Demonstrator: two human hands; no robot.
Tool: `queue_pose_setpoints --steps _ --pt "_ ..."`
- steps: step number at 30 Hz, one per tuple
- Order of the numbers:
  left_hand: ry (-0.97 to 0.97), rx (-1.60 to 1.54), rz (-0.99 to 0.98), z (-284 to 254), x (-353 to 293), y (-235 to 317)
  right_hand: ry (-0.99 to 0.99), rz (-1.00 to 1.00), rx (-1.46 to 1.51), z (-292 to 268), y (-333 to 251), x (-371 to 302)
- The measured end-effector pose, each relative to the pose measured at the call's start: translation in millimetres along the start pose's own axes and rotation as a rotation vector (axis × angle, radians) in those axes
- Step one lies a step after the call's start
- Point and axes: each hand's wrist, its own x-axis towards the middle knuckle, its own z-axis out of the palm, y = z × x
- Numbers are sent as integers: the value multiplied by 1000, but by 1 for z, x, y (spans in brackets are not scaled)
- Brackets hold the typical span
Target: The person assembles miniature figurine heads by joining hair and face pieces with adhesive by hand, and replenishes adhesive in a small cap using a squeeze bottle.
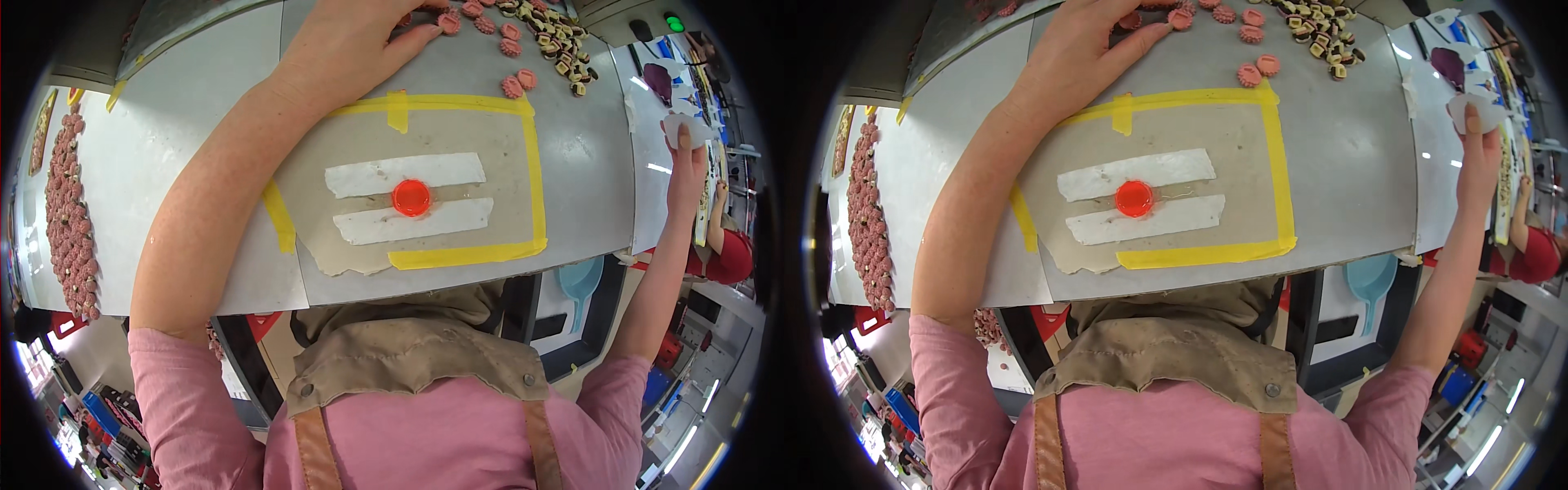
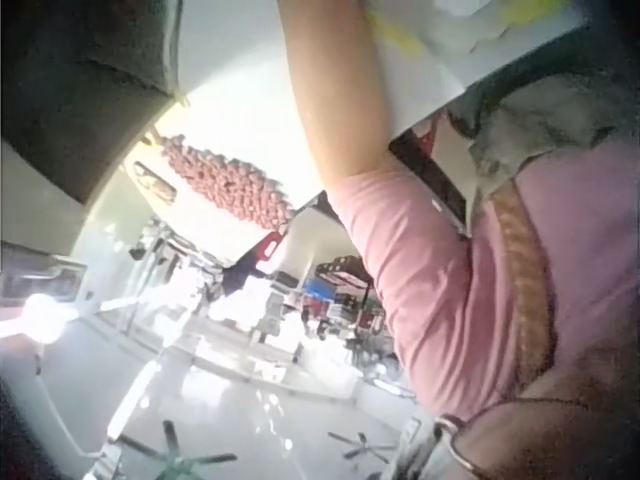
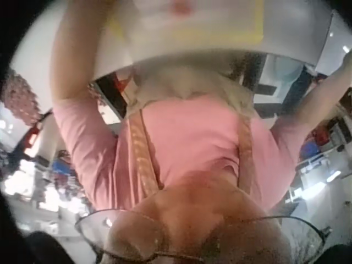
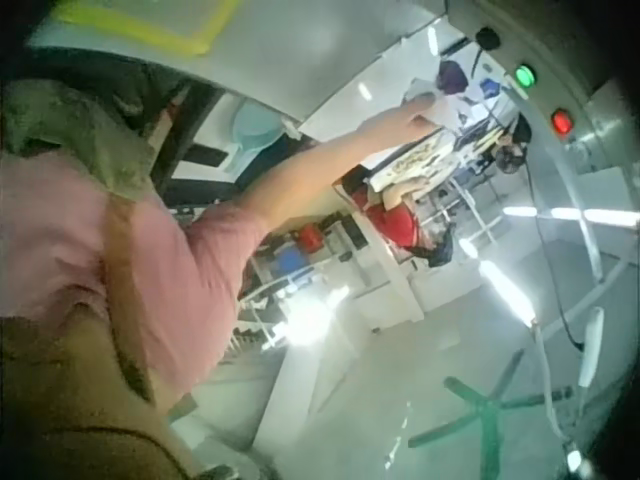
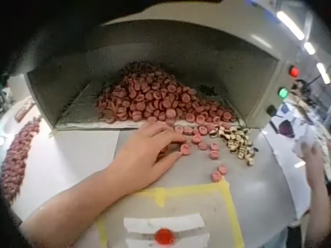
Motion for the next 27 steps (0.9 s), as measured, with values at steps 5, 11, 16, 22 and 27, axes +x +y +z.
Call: queue_pose_setpoints --steps 5,11,16,22,27 --pt "3 -13 18 3 -5 -9 -264 -63 -63 62 -67 -76" --pt "29 -29 32 5 -5 -11 -624 -505 -17 123 -121 -115" --pt "21 -3 21 2 -12 -14 -716 -625 -209 148 -136 -124" --pt "34 -11 21 3 -18 -20 -758 -835 -365 159 -148 -122" --pt "45 -7 43 3 -21 -23 -765 -859 -402 161 -153 -124"
